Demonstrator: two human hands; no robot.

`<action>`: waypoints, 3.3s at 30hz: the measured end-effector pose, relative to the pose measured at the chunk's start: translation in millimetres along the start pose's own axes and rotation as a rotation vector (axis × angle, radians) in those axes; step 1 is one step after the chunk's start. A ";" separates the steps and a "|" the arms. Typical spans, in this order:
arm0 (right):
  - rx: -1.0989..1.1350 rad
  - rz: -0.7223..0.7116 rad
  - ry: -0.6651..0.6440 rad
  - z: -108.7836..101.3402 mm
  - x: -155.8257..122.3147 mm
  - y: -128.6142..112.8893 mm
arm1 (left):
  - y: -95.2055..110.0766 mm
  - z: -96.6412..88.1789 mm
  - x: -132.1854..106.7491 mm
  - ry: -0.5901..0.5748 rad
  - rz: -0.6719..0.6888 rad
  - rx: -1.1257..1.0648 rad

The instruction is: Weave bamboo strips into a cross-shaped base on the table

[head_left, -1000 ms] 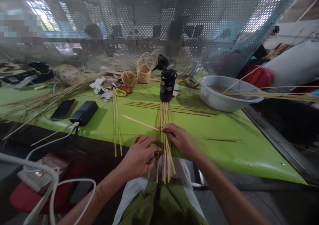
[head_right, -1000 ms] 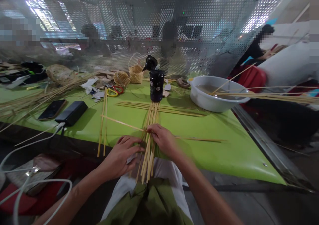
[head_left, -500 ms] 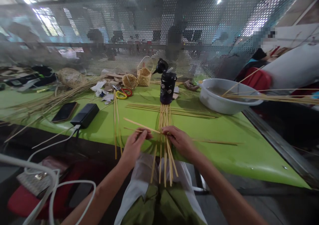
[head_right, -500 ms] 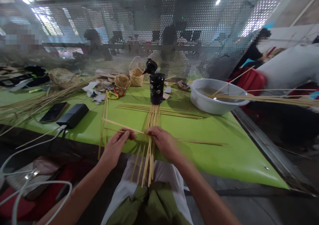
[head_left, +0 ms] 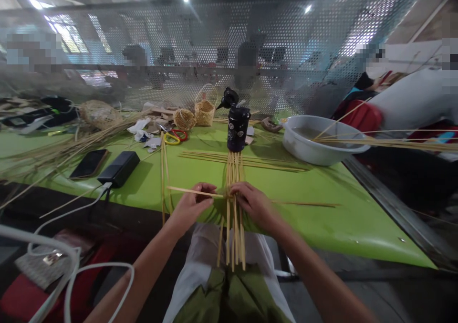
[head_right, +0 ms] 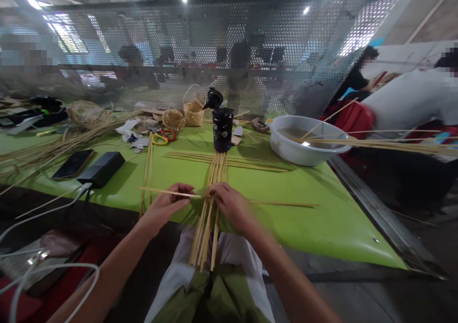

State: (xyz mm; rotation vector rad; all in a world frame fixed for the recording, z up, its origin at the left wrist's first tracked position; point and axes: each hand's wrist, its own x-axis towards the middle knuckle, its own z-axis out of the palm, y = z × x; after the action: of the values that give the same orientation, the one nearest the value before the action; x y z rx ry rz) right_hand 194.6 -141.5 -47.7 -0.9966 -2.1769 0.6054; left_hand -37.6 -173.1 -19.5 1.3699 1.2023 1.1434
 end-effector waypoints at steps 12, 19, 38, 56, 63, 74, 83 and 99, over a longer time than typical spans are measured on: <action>-0.151 0.045 0.106 -15.3 -10.8 8.9 | -2.4 -20.1 36.1 0.299 -0.119 -0.119; -0.377 0.080 0.097 -33.5 -19.5 20.3 | -4.0 -32.2 33.6 0.367 -0.123 -0.261; -0.481 0.058 0.086 -28.0 -23.2 21.9 | 15.2 -26.1 -6.8 0.385 0.358 1.073; -0.505 0.029 0.088 -25.0 -22.2 26.9 | -1.1 22.0 20.0 -0.156 0.420 1.236; -0.569 0.100 0.022 -29.2 -9.5 15.6 | 5.7 20.4 44.2 -0.191 0.406 1.334; -0.633 0.122 -0.017 -36.8 19.1 26.4 | 12.1 22.5 80.9 -0.200 0.411 1.415; -0.669 0.176 -0.036 -41.4 35.6 27.1 | 35.0 40.2 83.0 -0.188 0.318 1.460; -0.668 0.160 -0.021 -40.0 35.8 32.7 | 38.4 39.0 101.8 -0.267 0.348 1.520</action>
State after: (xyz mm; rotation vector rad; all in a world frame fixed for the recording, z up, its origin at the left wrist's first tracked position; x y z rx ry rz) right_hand 221.8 -88.3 -28.2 -1.5136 -2.3809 -0.0717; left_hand 13.2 -77.1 20.0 2.7879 1.7043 0.0009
